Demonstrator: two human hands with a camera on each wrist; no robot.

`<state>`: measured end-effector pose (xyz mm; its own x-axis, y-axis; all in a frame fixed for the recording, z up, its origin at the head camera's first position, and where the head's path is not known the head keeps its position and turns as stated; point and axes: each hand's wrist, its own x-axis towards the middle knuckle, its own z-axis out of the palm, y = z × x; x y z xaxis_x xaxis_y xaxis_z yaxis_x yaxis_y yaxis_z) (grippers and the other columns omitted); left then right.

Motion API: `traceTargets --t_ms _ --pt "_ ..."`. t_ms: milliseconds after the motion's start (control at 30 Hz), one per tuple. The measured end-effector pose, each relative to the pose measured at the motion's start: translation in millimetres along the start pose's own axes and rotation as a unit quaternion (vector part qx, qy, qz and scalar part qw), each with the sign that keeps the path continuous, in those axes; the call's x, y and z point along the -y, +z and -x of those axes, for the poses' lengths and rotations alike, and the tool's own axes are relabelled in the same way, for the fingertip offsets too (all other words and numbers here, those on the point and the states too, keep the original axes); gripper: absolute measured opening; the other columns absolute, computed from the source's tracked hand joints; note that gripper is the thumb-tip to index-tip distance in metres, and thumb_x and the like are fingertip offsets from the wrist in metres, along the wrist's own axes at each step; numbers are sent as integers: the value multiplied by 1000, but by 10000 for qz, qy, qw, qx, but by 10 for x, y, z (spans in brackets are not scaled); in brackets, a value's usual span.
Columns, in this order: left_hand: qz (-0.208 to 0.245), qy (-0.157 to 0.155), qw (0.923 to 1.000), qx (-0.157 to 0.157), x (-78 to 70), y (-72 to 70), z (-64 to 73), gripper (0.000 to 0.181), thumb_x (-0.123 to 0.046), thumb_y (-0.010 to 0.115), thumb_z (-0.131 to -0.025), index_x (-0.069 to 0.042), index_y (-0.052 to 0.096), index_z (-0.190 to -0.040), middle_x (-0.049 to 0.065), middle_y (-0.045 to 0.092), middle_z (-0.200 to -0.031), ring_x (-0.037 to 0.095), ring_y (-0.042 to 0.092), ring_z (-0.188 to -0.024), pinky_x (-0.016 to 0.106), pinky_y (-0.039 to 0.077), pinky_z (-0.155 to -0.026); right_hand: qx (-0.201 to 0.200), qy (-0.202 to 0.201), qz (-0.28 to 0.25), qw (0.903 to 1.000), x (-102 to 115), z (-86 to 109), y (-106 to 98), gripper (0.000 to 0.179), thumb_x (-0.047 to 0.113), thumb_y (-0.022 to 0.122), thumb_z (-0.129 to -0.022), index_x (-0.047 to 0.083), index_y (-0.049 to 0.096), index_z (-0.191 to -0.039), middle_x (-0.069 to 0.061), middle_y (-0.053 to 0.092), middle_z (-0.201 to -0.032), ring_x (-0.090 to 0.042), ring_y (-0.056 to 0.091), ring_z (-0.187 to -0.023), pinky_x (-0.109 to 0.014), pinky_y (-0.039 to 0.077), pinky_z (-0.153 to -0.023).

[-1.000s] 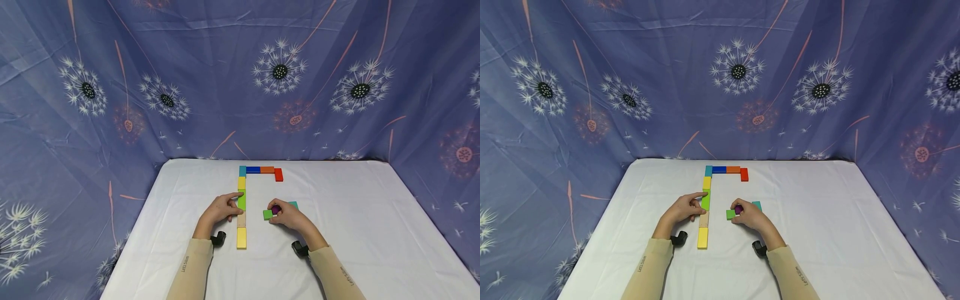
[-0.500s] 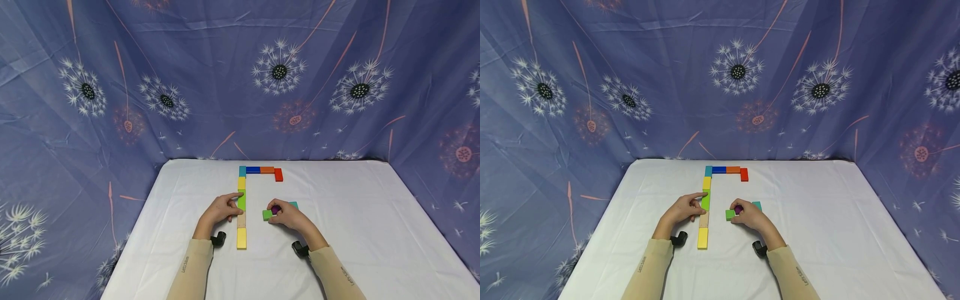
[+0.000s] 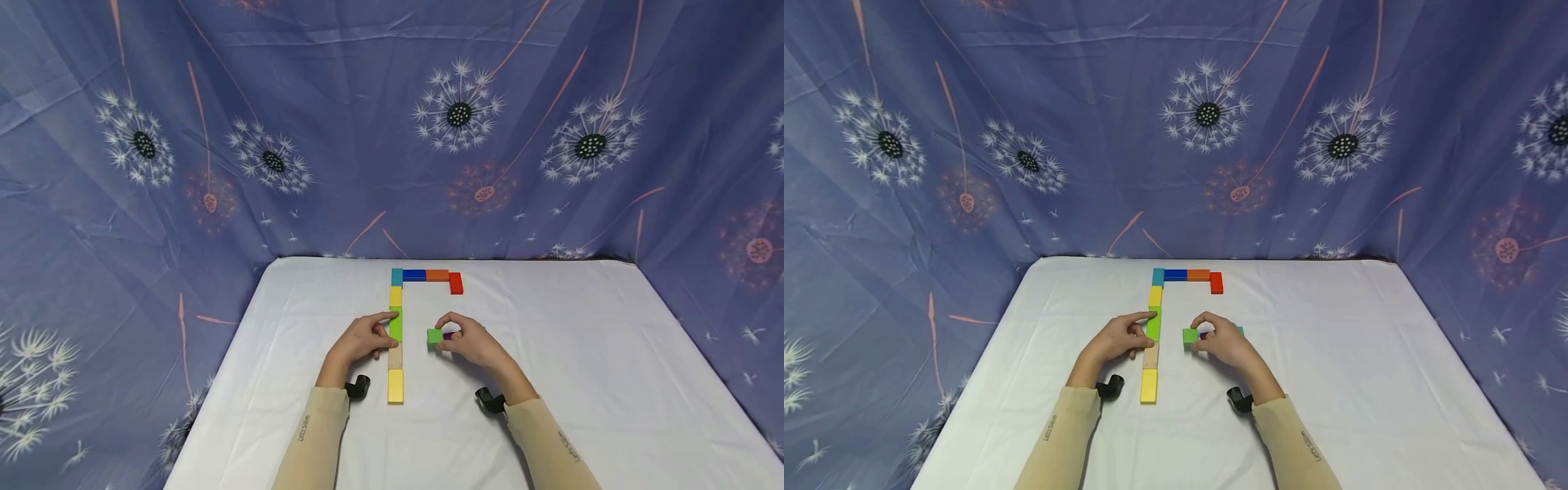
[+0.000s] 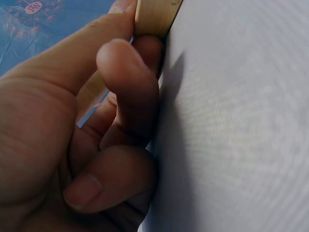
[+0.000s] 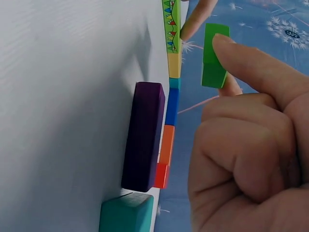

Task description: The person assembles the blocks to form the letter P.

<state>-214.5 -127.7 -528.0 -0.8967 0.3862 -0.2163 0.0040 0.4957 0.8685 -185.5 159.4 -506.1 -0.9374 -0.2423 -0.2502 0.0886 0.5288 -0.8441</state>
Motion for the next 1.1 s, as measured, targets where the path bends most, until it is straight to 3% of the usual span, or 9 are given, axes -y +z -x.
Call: traceTargets --t_ms 267,500,867,1100 --pt "13 81 10000 -1 10 0 -2 70 -22 86 -90 -23 58 -154 2 71 -80 15 59 -51 31 50 -70 -189 92 -18 9998 58 -77 16 34 13 79 -92 20 68 -124 2 43 -58 -14 35 -52 -27 30 -52" --pt "5 32 10000 -31 -8 1 -11 70 -22 86 -90 -23 58 -154 1 71 -79 14 59 -51 31 50 -69 -276 32 -144 9995 129 -207 30 35 15 80 -92 19 68 -124 4 37 -56 -14 34 -50 -28 31 -51" --pt "17 16 10000 -16 2 4 -20 70 -23 86 -90 -23 58 -154 2 72 -80 15 60 -51 32 52 -72 -320 342 -209 9987 216 -434 39 36 17 80 -91 19 68 -126 3 39 -59 -14 33 -49 -28 30 -48" --pt "-27 -6 10000 -33 17 -1 -14 69 -25 87 -90 -25 59 -153 2 72 -81 15 59 -52 32 51 -75 -357 497 -305 9977 213 -563 79 37 20 80 -91 20 67 -126 2 43 -62 -15 39 -54 -29 32 -50"
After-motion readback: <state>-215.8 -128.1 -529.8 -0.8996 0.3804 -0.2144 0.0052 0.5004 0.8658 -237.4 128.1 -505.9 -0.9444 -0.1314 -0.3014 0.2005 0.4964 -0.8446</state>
